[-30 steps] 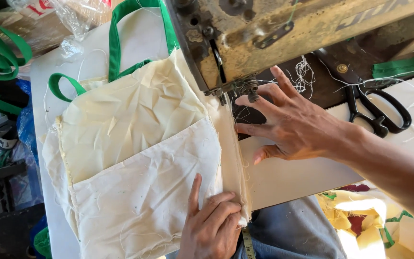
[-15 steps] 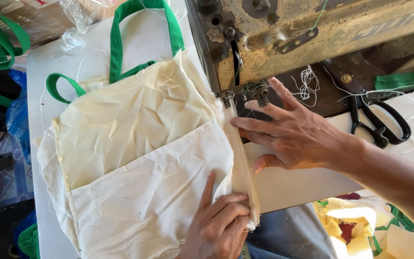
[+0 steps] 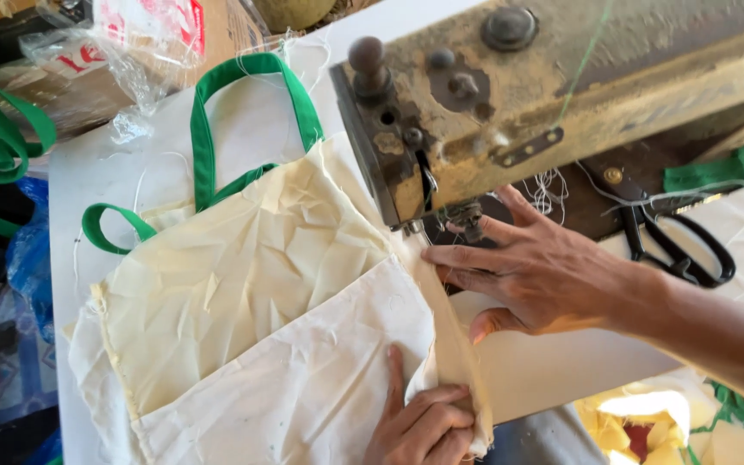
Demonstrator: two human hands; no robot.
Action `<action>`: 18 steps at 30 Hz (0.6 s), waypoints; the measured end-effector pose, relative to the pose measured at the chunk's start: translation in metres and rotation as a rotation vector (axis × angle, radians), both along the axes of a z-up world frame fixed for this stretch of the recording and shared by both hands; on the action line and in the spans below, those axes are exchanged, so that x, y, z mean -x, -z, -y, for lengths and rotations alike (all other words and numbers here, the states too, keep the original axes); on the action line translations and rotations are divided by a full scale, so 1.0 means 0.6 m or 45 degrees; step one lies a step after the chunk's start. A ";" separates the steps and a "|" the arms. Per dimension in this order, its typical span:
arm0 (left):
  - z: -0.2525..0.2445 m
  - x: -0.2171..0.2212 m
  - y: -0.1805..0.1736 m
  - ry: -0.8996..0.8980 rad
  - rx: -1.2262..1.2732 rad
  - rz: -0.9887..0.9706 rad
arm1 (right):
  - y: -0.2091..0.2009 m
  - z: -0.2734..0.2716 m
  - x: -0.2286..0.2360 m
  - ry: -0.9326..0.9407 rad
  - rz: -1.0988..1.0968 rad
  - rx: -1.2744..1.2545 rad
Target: Reinforcing the structure of a tote bag by sewing along the edges and handles using an industrial sewing machine.
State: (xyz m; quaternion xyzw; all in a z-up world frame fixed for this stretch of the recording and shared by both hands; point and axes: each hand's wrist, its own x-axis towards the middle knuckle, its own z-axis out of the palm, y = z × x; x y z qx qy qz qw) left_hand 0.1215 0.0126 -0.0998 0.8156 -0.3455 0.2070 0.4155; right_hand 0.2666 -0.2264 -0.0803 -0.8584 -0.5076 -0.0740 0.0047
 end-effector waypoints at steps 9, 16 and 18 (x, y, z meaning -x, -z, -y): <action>-0.022 -0.043 -0.031 0.238 0.009 -0.282 | -0.021 -0.021 -0.035 0.162 -0.278 0.135; -0.014 -0.041 -0.035 0.168 -0.078 -0.102 | -0.024 -0.020 -0.034 0.301 -0.220 0.276; -0.019 -0.050 -0.031 0.175 -0.093 -0.074 | -0.018 -0.017 -0.040 0.276 -0.142 0.162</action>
